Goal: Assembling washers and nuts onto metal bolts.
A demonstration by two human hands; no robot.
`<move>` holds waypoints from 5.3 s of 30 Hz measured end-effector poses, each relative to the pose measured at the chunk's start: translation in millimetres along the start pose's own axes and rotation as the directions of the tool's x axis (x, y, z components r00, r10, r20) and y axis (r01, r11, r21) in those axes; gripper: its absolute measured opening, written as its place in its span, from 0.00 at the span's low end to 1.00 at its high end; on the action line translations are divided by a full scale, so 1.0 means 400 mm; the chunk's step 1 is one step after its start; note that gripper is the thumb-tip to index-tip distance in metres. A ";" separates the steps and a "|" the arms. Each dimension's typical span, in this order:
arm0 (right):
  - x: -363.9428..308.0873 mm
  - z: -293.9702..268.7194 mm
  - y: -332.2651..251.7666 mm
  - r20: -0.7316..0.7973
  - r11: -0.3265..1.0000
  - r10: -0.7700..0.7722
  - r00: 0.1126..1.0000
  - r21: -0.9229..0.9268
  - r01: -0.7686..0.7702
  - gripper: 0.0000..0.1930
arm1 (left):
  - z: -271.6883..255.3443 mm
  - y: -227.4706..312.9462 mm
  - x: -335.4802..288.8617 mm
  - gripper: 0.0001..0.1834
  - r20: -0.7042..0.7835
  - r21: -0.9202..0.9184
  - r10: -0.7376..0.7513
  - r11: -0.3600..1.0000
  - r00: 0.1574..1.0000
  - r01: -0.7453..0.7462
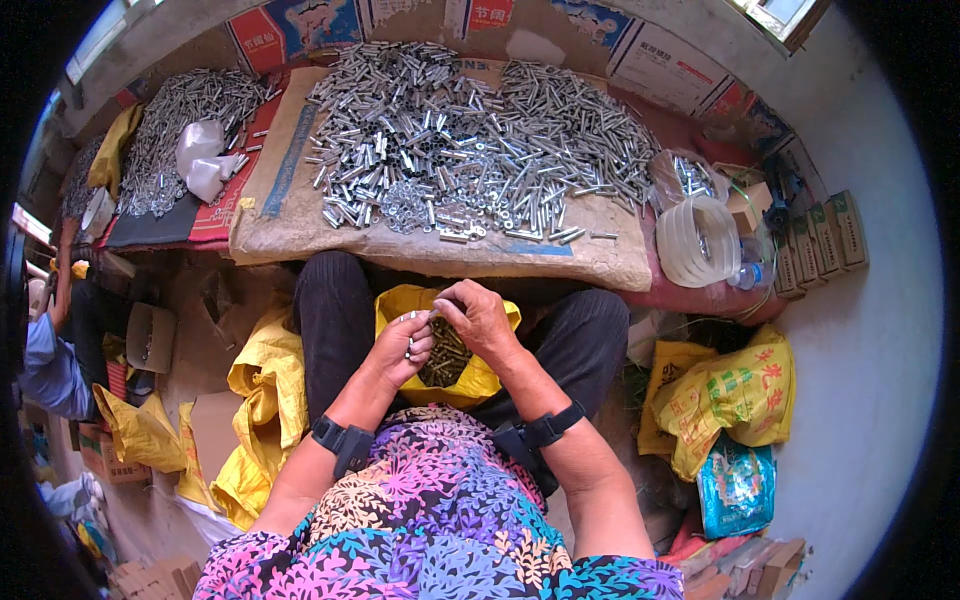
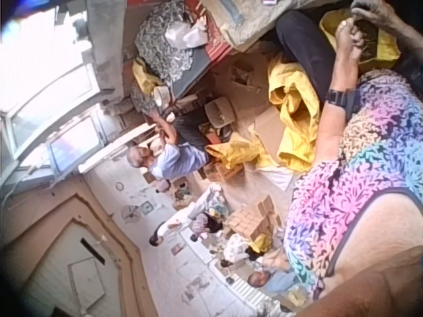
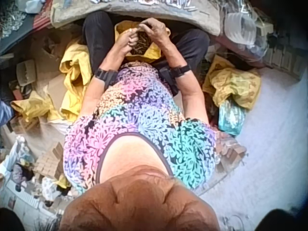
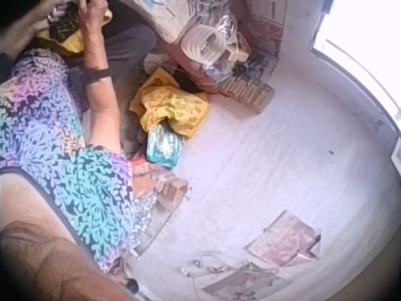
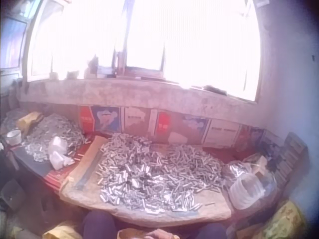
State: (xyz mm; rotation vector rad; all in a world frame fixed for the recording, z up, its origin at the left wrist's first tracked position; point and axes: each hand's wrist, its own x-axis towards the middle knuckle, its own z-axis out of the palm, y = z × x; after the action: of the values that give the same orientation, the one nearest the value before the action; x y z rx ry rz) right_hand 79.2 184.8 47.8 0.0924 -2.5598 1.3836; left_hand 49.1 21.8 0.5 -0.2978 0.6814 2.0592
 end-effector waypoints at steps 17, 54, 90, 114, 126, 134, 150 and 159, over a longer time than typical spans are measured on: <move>-0.006 0.013 0.028 0.044 0.956 0.006 0.999 0.294 -0.018 0.07 | -0.026 0.004 0.010 0.05 0.087 -0.163 -0.044 0.985 0.995 0.058; 0.028 0.062 0.077 -0.059 0.680 0.465 0.883 0.663 -0.314 0.14 | 0.045 -0.027 0.003 0.17 -0.173 0.436 0.211 0.892 0.962 -0.118; -0.012 0.031 0.070 0.104 0.993 0.093 0.990 0.066 -0.100 0.08 | -0.054 -0.036 0.057 0.10 0.041 0.020 -0.087 0.996 0.995 0.086; 0.160 -0.076 0.091 -0.230 0.858 -0.103 0.968 -0.512 -0.030 0.08 | -0.023 0.005 0.057 0.07 0.034 -0.176 -0.042 0.983 0.999 0.048; 0.153 -0.075 0.105 -0.236 0.903 -0.099 0.967 -0.429 -0.012 0.05 | -0.023 -0.001 0.048 0.06 -0.019 -0.124 0.006 0.992 1.000 -0.008; 0.078 -0.011 0.030 -0.203 0.995 -0.087 0.975 -0.071 0.074 0.04 | -0.013 0.010 0.035 0.06 -0.045 -0.109 0.079 0.991 0.996 -0.083; 0.074 0.046 -0.005 -0.091 0.968 -0.236 0.968 -0.110 0.225 0.05 | -0.005 0.028 0.029 0.05 -0.024 -0.124 0.088 0.988 0.996 -0.091; 0.233 0.043 0.022 -0.183 0.837 -0.246 0.952 -0.535 0.114 0.05 | -0.024 0.044 0.029 0.04 -0.060 -0.185 0.128 0.973 0.990 -0.137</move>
State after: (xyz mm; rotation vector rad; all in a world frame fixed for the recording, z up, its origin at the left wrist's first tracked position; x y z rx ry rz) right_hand -15.7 180.3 53.0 0.0635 -2.5336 0.5573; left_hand 27.5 16.9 -6.5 -0.4208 0.5468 2.2556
